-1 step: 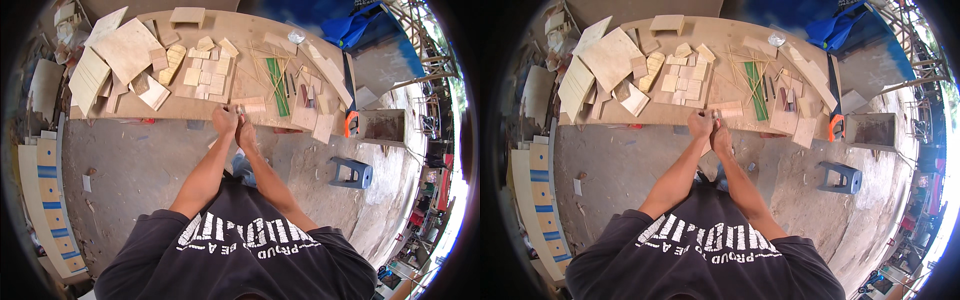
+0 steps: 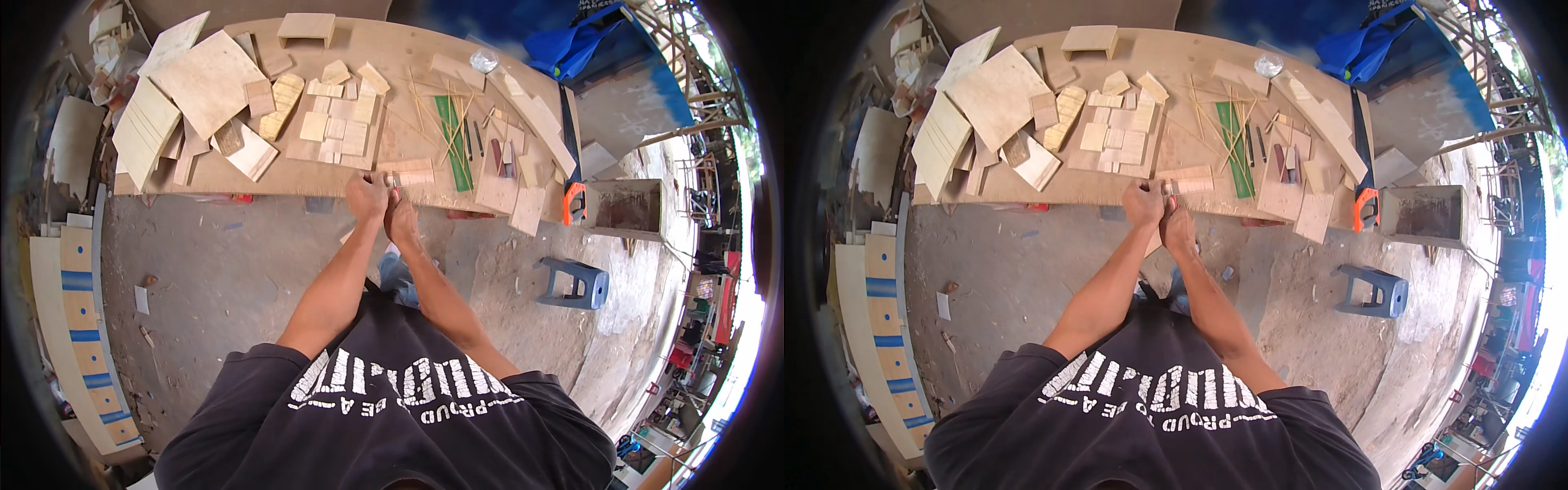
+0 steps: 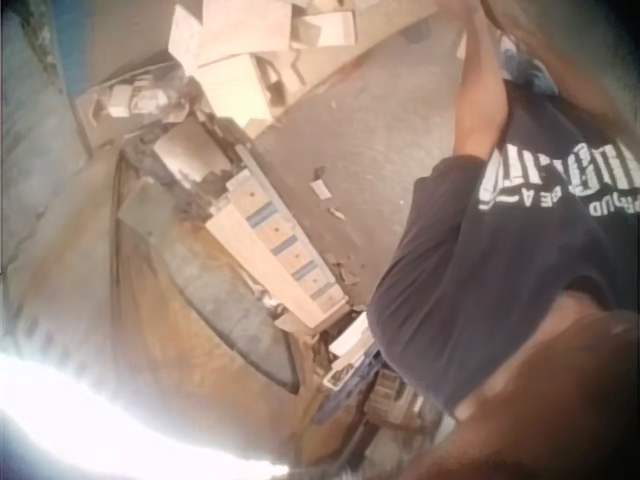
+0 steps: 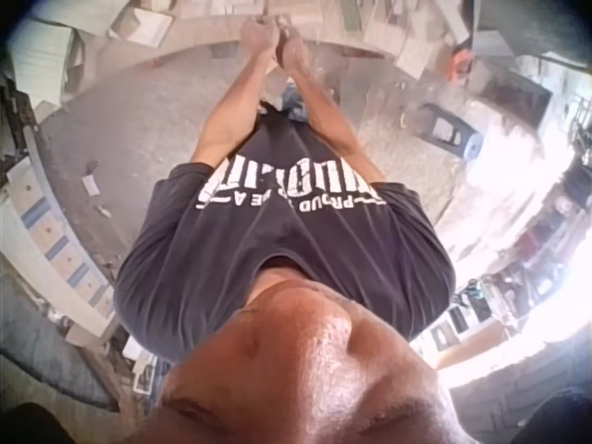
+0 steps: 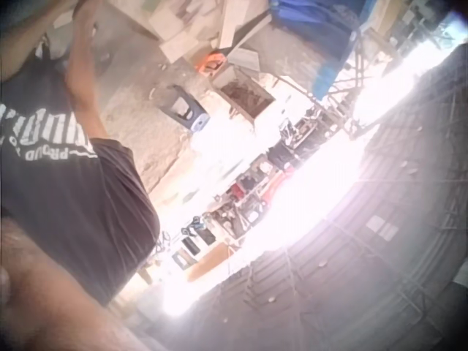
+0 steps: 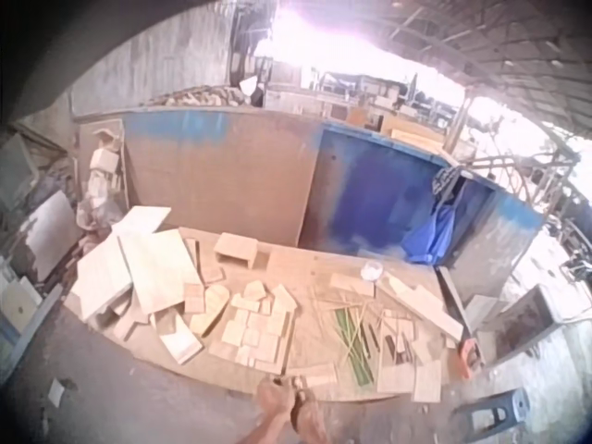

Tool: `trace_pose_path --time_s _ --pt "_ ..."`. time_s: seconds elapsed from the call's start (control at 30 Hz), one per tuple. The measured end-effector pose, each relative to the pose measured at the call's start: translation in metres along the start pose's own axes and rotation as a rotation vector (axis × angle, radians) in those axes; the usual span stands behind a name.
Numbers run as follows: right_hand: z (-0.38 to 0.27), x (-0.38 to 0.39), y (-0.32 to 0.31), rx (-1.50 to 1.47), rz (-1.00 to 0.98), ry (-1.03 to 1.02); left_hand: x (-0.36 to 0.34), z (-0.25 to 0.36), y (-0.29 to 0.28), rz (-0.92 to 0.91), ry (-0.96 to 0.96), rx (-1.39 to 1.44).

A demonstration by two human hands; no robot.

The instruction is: The person whittles a thin wooden stick using a small utility knife, shaving off pieces of wood over a workbench.

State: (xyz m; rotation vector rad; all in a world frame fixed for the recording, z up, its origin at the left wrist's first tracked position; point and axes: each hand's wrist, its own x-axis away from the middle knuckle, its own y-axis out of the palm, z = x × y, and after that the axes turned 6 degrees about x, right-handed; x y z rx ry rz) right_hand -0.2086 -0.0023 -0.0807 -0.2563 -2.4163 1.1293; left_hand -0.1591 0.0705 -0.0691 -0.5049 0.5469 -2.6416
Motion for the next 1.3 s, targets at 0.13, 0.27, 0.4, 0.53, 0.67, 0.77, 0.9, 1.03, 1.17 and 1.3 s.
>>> trace_pose_path --time_s 0.13,0.27,0.4,0.53,0.67,0.77,0.9,1.03,1.17,1.3 --pt "0.003 -0.001 0.004 0.011 0.017 -0.011 -0.004 -0.006 0.005 0.076 0.072 -0.016" --pt "0.006 -0.005 0.006 0.007 0.017 -0.010 -0.008 -0.018 -0.002 0.071 0.266 0.017" --pt "-0.001 -0.002 -0.002 0.032 -0.001 0.018 -0.002 -0.018 -0.014 -0.038 0.574 -0.033" --pt "-0.005 0.000 -0.007 0.038 -0.008 -0.007 -0.007 -0.023 -0.013 -0.164 0.618 -0.191" --pt "-0.004 -0.001 -0.009 -0.014 -0.056 0.021 -0.010 -0.014 -0.008 -0.213 0.599 -0.324" --pt "-0.005 0.002 -0.012 -0.030 -0.042 0.024 -0.016 -0.005 -0.011 -0.216 0.595 -0.391" --pt "-0.012 0.005 -0.012 -0.016 -0.028 0.037 -0.035 -0.002 -0.013 -0.190 0.725 -0.364" --pt "-0.002 0.000 0.003 -0.042 0.023 0.031 -0.029 -0.009 -0.013 -0.263 0.793 -0.275" --pt "-0.001 -0.001 0.006 -0.037 0.032 0.039 -0.023 -0.012 -0.013 -0.335 0.736 -0.367" --pt "0.005 0.001 0.004 -0.063 0.002 -0.022 -0.028 -0.010 -0.012 -0.374 0.735 -0.347"
